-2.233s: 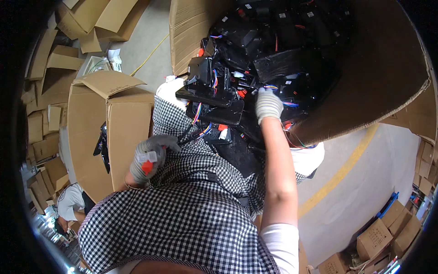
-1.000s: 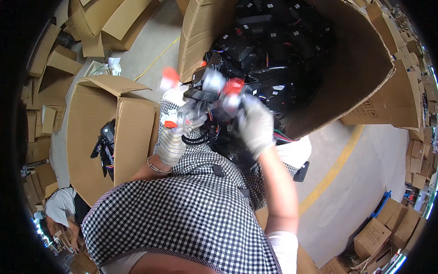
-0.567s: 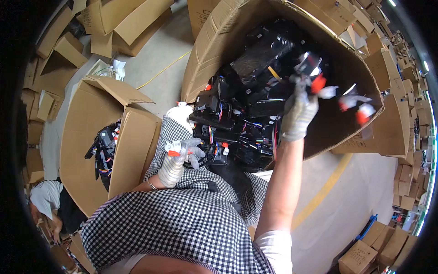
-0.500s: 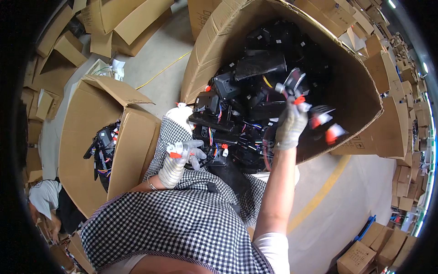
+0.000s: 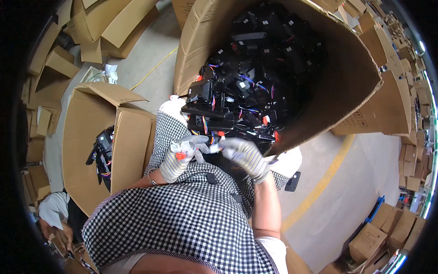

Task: The person tests digital display units by taking them from a large cardboard box, connecting wire harnesses by hand to power on the screens, and placing the units into an adjacent cardboard box.

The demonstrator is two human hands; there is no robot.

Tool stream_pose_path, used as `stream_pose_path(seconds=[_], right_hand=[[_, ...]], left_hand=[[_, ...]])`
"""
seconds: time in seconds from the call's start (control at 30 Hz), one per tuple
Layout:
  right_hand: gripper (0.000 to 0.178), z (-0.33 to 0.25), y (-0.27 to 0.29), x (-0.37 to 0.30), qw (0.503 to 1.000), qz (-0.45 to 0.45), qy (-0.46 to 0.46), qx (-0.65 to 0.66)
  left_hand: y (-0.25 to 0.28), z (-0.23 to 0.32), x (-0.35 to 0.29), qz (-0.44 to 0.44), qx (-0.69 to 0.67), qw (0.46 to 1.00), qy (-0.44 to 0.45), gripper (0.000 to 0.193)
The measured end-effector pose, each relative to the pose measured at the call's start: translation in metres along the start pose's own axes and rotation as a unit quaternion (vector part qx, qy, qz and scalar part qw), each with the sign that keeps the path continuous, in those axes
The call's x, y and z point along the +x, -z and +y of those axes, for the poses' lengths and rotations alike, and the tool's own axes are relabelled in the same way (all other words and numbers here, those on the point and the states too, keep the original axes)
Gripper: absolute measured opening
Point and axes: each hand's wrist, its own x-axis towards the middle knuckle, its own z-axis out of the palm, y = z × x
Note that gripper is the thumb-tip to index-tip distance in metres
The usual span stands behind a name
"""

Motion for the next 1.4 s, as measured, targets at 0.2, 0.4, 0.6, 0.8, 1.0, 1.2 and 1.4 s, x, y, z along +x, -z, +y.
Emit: stream_pose_path(seconds=[0.2, 0.4, 0.6, 0.8, 1.0, 1.2, 1.4], right_hand=[[0.025, 0.055, 0.028, -0.025, 0.965, 0.127, -0.045, 0.227], [0.019, 0.126, 0.092, 0.089, 0.818, 0.349, 0.024, 0.457], [0.028, 0.135, 0.135, 0.153, 0.652, 0.325, 0.113, 0.676], [0.042, 0.084, 0.098, 0.113, 0.797, 0.299, 0.242, 0.465], [0.02, 0.087, 0.135, 0.109, 0.826, 0.296, -0.021, 0.48], [0.005, 0.076, 0.12, 0.145, 0.662, 0.241, 0.235, 0.67], [0.025, 0.092, 0.066, 0.133, 0.743, 0.419, 0.232, 0.467]], left_hand=[[0.015, -0.005, 0.001, 0.005, -0.112, 0.994, 0.011, 0.061], [-0.009, 0.011, 0.005, 0.056, 0.122, 0.991, 0.009, 0.051], [-0.017, 0.012, 0.001, 0.024, 0.165, 0.986, 0.021, 0.042], [-0.012, 0.012, 0.007, 0.039, 0.179, 0.983, 0.031, 0.042], [-0.021, 0.002, 0.026, -0.039, 0.139, 0.989, 0.038, 0.043], [-0.019, -0.005, -0.001, -0.027, 0.067, 0.997, -0.027, 0.055], [0.012, -0.013, -0.015, 0.032, 0.15, 0.987, -0.043, 0.044]])
